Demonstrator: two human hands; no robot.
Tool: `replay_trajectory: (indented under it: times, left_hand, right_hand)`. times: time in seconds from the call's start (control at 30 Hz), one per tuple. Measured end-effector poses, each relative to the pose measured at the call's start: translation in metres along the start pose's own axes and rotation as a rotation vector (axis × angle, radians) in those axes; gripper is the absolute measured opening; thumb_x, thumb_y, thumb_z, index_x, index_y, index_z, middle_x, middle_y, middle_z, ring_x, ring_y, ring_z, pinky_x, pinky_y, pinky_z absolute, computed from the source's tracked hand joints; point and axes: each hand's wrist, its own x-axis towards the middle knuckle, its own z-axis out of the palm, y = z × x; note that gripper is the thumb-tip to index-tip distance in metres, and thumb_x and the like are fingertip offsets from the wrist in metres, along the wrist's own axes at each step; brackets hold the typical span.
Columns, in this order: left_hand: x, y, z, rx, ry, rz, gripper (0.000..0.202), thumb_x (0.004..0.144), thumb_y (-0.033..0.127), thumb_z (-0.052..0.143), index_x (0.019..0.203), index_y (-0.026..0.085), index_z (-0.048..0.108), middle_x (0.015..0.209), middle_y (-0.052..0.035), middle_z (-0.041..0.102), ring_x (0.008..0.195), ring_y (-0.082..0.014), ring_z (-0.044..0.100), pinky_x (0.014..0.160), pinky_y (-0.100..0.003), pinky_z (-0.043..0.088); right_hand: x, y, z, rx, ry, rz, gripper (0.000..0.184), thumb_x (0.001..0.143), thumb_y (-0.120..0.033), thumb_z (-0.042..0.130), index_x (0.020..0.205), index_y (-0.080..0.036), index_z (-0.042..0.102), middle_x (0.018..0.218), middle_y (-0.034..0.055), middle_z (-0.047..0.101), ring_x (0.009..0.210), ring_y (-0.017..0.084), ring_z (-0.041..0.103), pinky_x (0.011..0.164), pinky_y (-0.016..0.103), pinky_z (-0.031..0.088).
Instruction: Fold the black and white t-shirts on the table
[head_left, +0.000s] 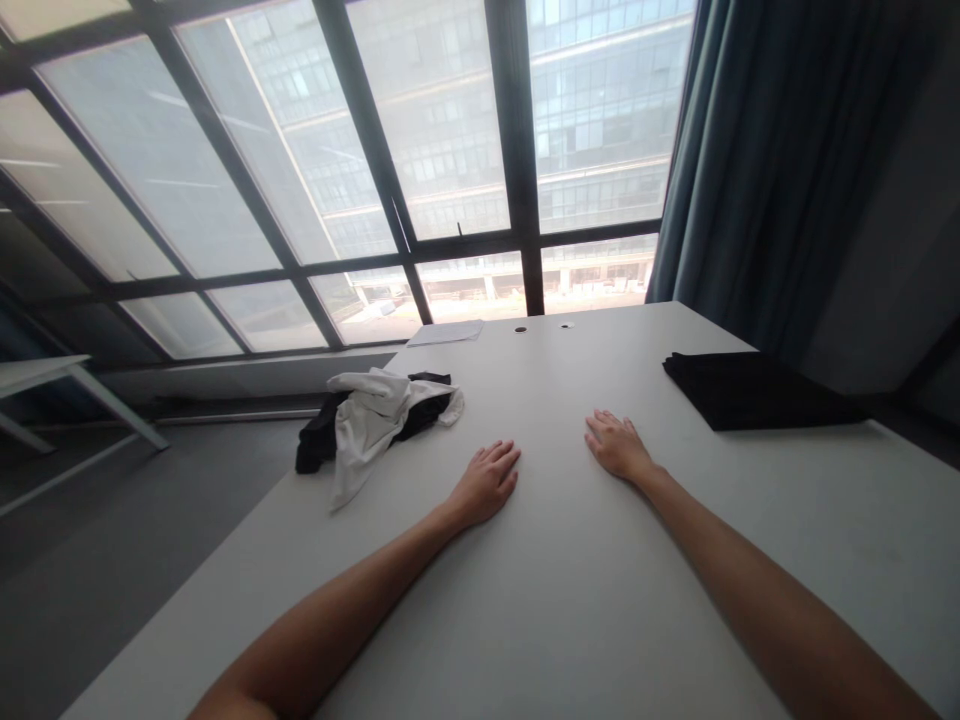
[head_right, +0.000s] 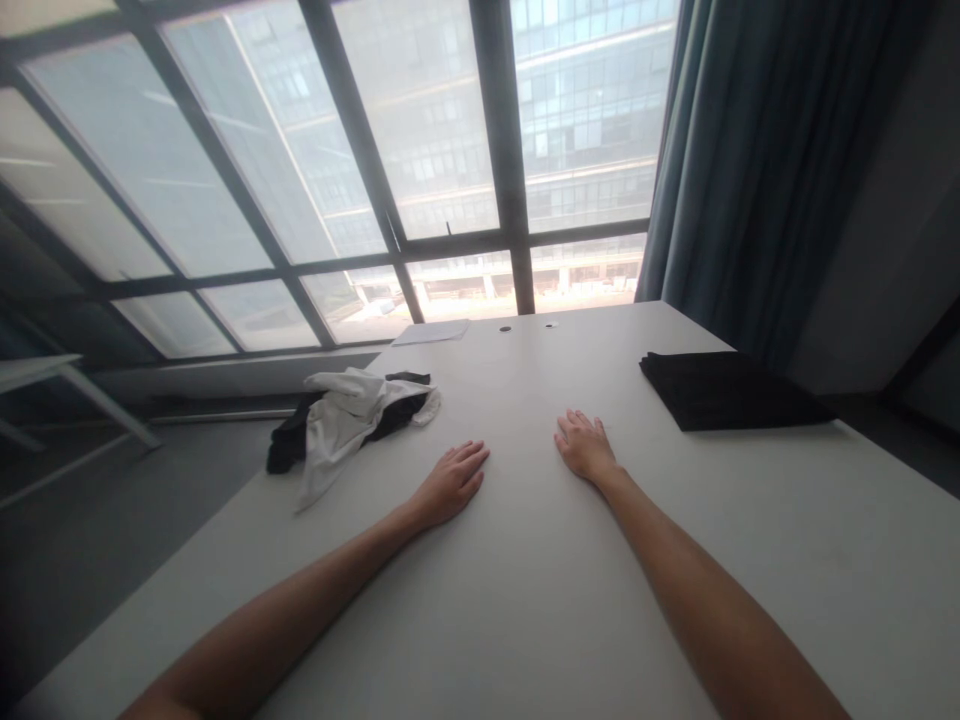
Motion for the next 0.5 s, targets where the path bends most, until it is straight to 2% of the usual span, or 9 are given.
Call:
replay_trajectory:
  times: [0.5]
  left_hand:
    - [0.0005,0.0003,-0.0004,-0.006,-0.004,0.001,0.048,0.097,0.030,0.046,0.143,0.018,0.052,0.155,-0.0108,0.041,0.144,-0.0299,0.035,0.120,-0.050,0.026]
  right_hand:
    - [-0.0024,-0.0026,-0.0046,-0.001,0.006,-0.001,0.049,0.100,-0.035,0.037,0.143,-0.017,0.049,0.159,0.0120,0.035,0.147,0.026,0.028,0.118,0.052,0.017]
